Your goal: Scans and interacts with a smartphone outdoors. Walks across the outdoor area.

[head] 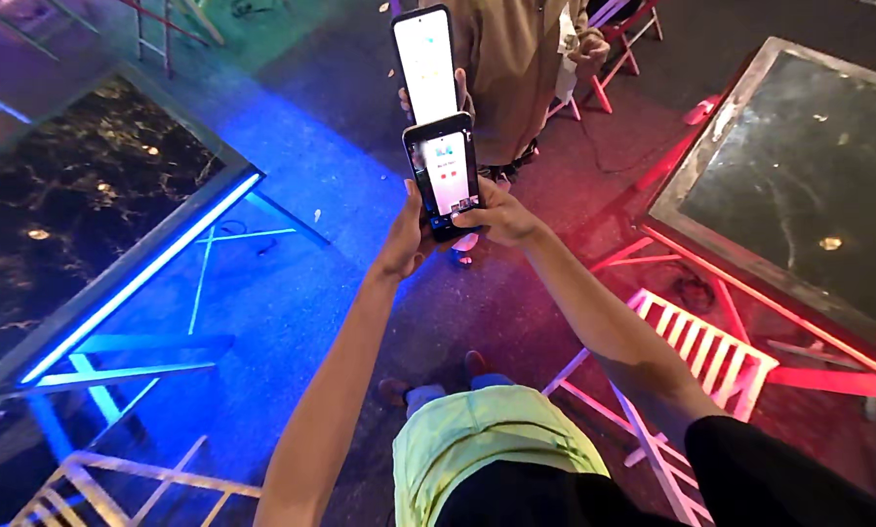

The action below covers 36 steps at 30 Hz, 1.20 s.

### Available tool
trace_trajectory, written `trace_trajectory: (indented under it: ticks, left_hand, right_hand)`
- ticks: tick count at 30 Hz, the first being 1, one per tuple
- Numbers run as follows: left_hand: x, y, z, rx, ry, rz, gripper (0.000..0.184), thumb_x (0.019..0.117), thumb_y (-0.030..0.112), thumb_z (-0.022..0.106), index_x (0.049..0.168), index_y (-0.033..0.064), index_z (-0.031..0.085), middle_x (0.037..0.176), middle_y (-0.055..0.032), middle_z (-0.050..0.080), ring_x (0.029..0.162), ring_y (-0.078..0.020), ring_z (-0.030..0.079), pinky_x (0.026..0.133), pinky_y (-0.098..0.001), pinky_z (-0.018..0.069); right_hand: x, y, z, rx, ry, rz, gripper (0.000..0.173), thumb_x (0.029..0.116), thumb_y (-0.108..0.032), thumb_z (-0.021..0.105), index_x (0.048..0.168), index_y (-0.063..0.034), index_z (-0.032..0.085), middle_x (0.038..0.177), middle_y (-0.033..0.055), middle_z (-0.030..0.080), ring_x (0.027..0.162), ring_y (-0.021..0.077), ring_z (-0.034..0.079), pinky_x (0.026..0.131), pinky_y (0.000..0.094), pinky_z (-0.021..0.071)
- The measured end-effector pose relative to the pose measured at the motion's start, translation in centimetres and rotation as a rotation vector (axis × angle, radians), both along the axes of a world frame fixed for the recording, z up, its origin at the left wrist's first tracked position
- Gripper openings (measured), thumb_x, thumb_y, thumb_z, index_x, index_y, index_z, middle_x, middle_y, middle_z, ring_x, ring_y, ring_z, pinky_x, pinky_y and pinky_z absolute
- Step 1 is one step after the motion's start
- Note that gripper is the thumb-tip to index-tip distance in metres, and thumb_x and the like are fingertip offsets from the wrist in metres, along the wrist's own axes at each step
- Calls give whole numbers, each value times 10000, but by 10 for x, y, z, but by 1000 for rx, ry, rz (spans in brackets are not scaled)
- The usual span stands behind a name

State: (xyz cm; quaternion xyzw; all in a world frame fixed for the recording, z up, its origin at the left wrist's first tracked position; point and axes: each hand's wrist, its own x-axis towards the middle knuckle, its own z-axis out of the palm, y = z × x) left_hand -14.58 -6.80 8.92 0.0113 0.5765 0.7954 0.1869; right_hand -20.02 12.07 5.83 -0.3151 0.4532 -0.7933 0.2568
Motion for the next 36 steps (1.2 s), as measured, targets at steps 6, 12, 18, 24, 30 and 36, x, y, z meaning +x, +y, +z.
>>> trace_trajectory:
  ticks: [6, 12, 18, 24, 30, 36]
  left_hand:
    - [1, -4, 1, 20, 23, -17, 780, 1022, 663, 46, 1383, 158, 519, 1176, -62, 717, 1073, -189, 705, 891, -365, 610]
    - [0, -4, 0, 41, 55, -47, 791, 1011, 689, 64, 1380, 167, 530, 1189, -69, 711, 1087, -211, 700, 901, -404, 609]
    - [4, -2, 3, 21, 64, -48, 776, 1017, 672, 47, 1405, 171, 496, 1200, -48, 713, 1096, -190, 700, 916, -378, 604]
    - [4, -3, 0, 69, 74, -86, 774, 1019, 670, 48, 1403, 177, 505, 1212, -67, 705, 1106, -208, 694, 907, -388, 604]
    - [5, -2, 0, 81, 86, -85, 770, 1019, 665, 38, 1395, 181, 505, 1209, -56, 703, 1096, -189, 692, 902, -371, 600]
    - [10, 1, 7, 81, 57, -69, 761, 1024, 660, 50, 1389, 167, 500, 1198, -61, 704, 1100, -203, 695, 908, -396, 607]
  right_hand:
    - [3, -3, 5, -7, 20, 8, 465, 918, 47, 581, 1347, -98, 476, 1170, 37, 700, 1065, 165, 694, 929, 398, 595]
    - [9, -1, 11, 19, -5, -24, 451, 910, 73, 559, 1319, -102, 482, 1144, 36, 706, 1040, 174, 703, 910, 410, 605]
    - [12, 1, 12, 6, 19, -26, 494, 885, 90, 574, 1328, -107, 476, 1164, 6, 702, 1065, 138, 690, 935, 375, 589]
    - [12, 2, 9, -31, 22, 2, 537, 861, 104, 586, 1334, -124, 476, 1183, 4, 701, 1079, 143, 687, 942, 378, 586]
    - [13, 3, 10, -34, 27, 12, 563, 846, 113, 582, 1350, -109, 466, 1193, 17, 692, 1087, 144, 681, 948, 376, 581]
    - [15, 3, 10, -35, 24, 15, 563, 836, 111, 593, 1339, -108, 467, 1197, 24, 687, 1091, 151, 680, 947, 381, 580]
